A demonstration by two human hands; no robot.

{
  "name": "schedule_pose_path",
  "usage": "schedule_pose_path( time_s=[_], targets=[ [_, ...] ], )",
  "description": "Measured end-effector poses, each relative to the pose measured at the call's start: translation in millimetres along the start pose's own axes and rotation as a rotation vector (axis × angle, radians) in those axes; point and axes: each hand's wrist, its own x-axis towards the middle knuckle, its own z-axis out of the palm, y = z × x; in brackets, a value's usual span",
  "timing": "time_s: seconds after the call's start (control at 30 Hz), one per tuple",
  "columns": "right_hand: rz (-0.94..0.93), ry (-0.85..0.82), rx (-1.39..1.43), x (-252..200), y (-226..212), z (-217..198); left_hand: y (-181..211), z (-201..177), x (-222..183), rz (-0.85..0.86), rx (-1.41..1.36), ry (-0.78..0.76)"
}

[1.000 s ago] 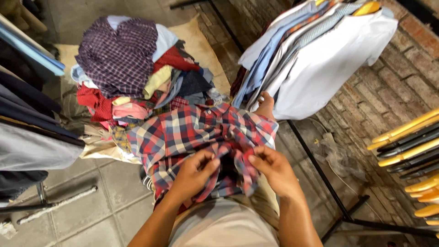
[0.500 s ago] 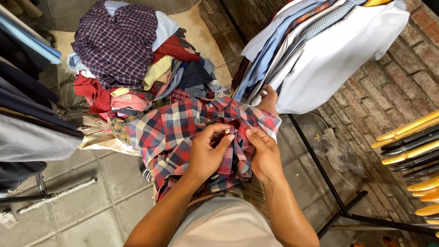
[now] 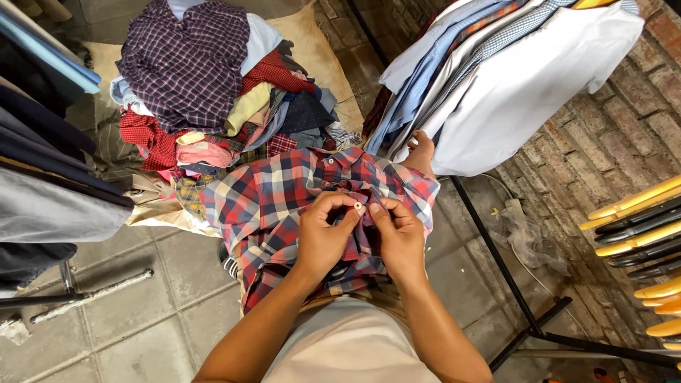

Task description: The person is buttoning a plaid shirt while sitting on the floor and then begins to sort through a pile of other shirts.

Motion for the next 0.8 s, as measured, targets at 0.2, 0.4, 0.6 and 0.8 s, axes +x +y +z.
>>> schedule_pose_path(
  time_s=[0.2,0.4,0.6,0.8],
  targets=[
    [-0.399,0.065,-0.336,4.9,44.6,9.3,-21.2,4.6,-4.8,0.088,0.126,-0.013],
    [-0.447,0.034,-0.402,13.8,97.9,-1.0,-85.7,4.1,-1.4,-0.251,0.073,-0.053],
    [-0.540,-0.107,-0.525,34.3,163.7,-20.3,-285.2,19.1,-7.0,-0.513,-0.262,-0.139],
    [-0.622,-0.091,-0.616,30.0,163.2,-13.4,-246.6,8.3,-7.1,-0.491,-0.449,-0.148]
  ],
)
